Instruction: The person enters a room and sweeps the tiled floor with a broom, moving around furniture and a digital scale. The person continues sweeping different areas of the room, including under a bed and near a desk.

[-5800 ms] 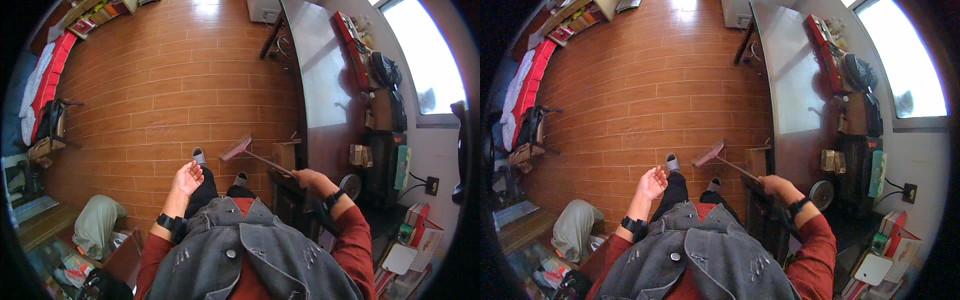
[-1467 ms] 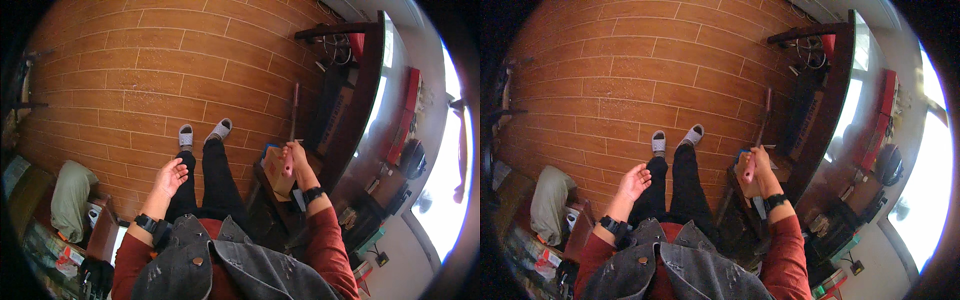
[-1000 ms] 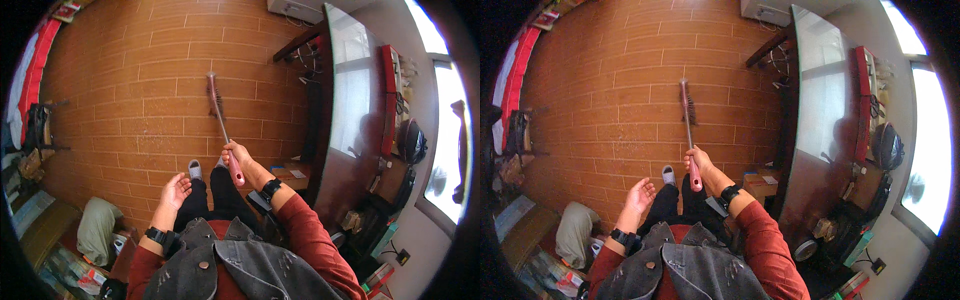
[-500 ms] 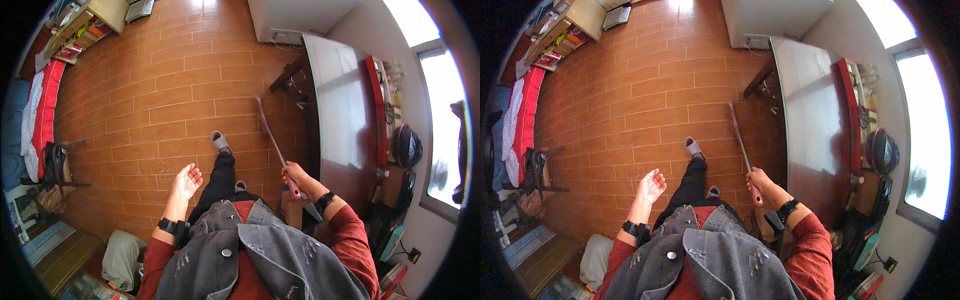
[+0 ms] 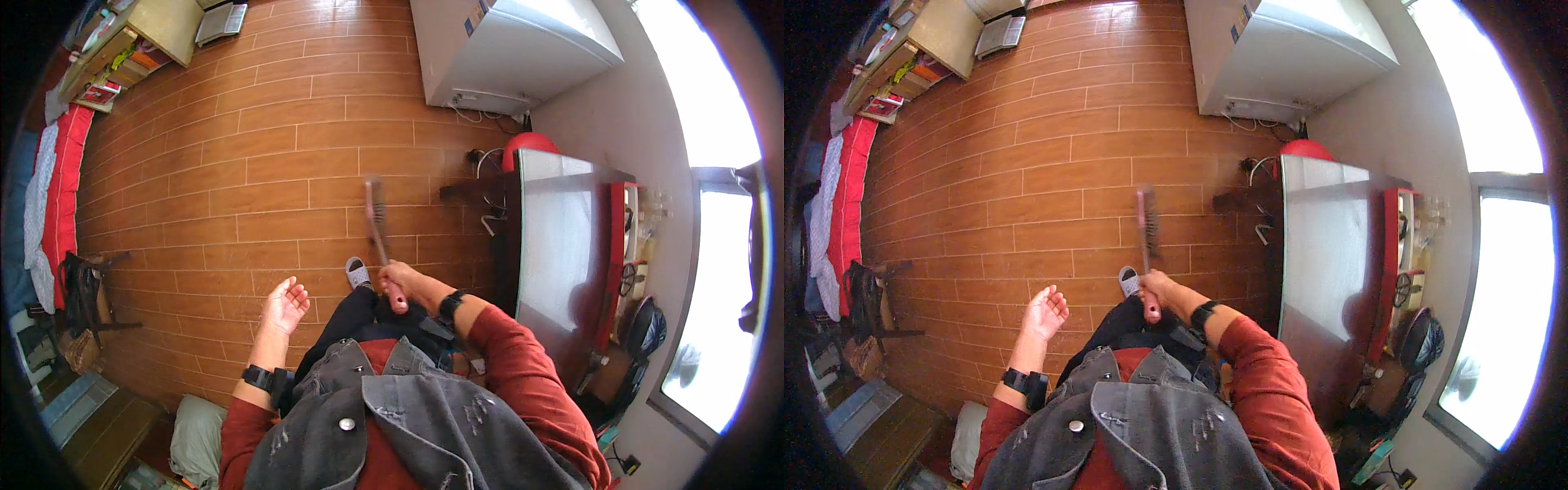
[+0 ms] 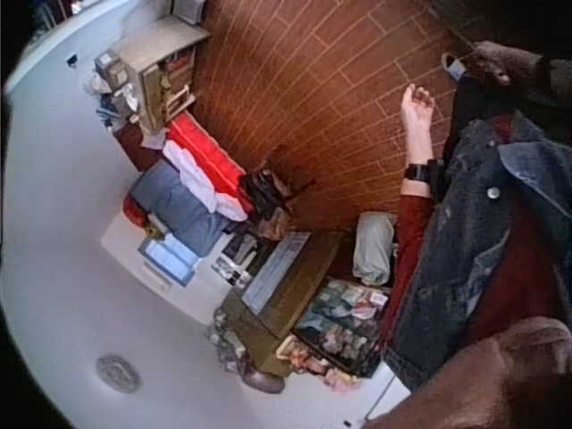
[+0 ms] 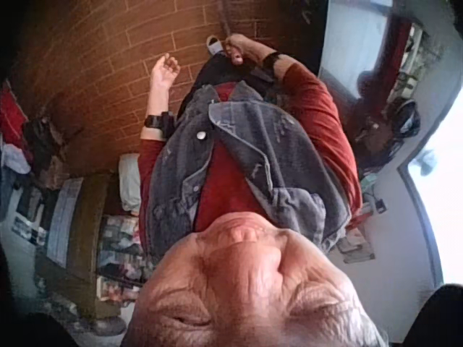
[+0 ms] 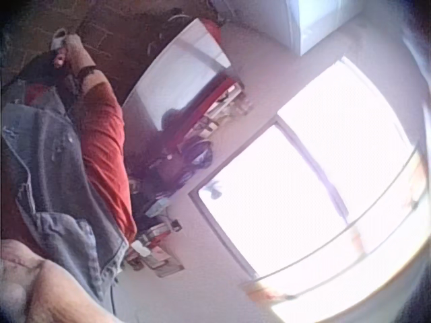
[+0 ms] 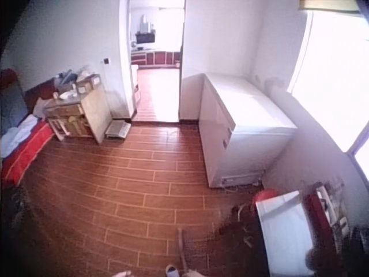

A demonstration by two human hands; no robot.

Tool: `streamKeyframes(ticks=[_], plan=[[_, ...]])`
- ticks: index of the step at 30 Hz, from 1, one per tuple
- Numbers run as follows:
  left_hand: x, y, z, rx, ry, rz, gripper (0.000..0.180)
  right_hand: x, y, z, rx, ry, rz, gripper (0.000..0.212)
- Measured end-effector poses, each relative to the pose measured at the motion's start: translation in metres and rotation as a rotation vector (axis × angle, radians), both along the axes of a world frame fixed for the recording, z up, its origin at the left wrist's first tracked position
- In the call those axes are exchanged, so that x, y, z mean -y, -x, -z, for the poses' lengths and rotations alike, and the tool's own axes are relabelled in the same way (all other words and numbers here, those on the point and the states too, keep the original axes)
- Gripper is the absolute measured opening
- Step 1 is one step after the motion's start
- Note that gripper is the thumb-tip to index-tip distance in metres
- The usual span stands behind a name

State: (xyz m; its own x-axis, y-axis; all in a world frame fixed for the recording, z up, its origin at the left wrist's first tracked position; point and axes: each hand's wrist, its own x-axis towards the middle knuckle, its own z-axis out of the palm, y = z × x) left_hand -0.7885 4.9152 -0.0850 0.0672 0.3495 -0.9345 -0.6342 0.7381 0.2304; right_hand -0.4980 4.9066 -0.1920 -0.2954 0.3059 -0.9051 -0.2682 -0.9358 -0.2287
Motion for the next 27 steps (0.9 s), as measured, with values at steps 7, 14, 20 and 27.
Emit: streamKeyframes(ticks=[7, 14, 20, 27], plan=[[-0.076, -0.028, -0.004, -0.034, 0.002, -0.073, 0.014, -0.123, 0.029, -0.009, -0.140, 0.118, -0.113, 0.007], [-0.125, -0.061, -0.007, -0.090, 0.093, -0.232, 0.014, -0.229, -0.100, -0.075, -0.076, -0.095, -0.452, 0.009], [-0.163, -0.098, -0.004, -0.006, 0.028, -0.302, 0.014, -0.285, -0.207, -0.117, 0.227, -0.125, -0.523, 0.022], [-0.178, -0.116, -0.014, 0.012, -0.003, -0.318, 0.015, -0.345, -0.202, -0.032, 0.395, -0.008, -0.397, 0.024]])
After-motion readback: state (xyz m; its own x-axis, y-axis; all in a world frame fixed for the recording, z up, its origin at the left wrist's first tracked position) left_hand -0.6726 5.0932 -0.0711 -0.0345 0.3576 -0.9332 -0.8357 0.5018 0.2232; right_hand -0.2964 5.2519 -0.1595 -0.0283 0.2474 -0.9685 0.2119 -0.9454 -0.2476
